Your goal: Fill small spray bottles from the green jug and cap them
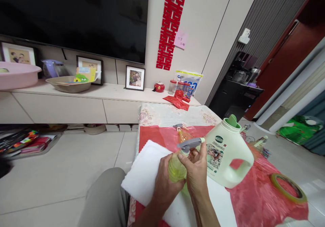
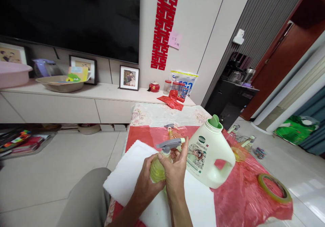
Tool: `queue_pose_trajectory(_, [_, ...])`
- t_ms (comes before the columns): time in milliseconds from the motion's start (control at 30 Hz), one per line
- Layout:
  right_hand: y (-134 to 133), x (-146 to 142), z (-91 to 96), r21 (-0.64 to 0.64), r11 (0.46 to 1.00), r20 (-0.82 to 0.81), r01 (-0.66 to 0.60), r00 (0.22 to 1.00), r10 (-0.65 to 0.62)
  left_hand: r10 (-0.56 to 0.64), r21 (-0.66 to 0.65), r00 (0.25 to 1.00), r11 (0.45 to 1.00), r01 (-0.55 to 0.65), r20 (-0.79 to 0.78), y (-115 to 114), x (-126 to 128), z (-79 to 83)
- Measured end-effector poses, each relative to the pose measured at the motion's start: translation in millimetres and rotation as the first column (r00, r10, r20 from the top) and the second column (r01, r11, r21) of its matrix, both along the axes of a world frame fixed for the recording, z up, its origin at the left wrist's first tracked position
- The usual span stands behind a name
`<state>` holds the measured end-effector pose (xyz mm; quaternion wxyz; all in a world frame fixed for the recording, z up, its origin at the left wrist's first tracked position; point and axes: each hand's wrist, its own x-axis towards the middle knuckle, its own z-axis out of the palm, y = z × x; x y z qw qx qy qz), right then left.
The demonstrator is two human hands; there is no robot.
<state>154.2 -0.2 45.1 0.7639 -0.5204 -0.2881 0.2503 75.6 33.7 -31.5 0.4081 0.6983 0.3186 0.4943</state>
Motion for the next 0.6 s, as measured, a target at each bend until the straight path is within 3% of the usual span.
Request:
queue_pose_trajectory(333, [-7.7,0.6,0.7,0.156,0.974,-0.125,-0.165,0.975,0.185,-0.036,-0.070,0.999,0.997,0.037,0.008,0.1,0.5,-1.9])
queue_pose_trajectory(600, [-4.1,4.1,-3.1,0.122,0.990,-0.089,-0.075,0.992,0.086,-0.036,-0.045,0.999,0.998,0.036,0.002,0.8,1.3,-6.1])
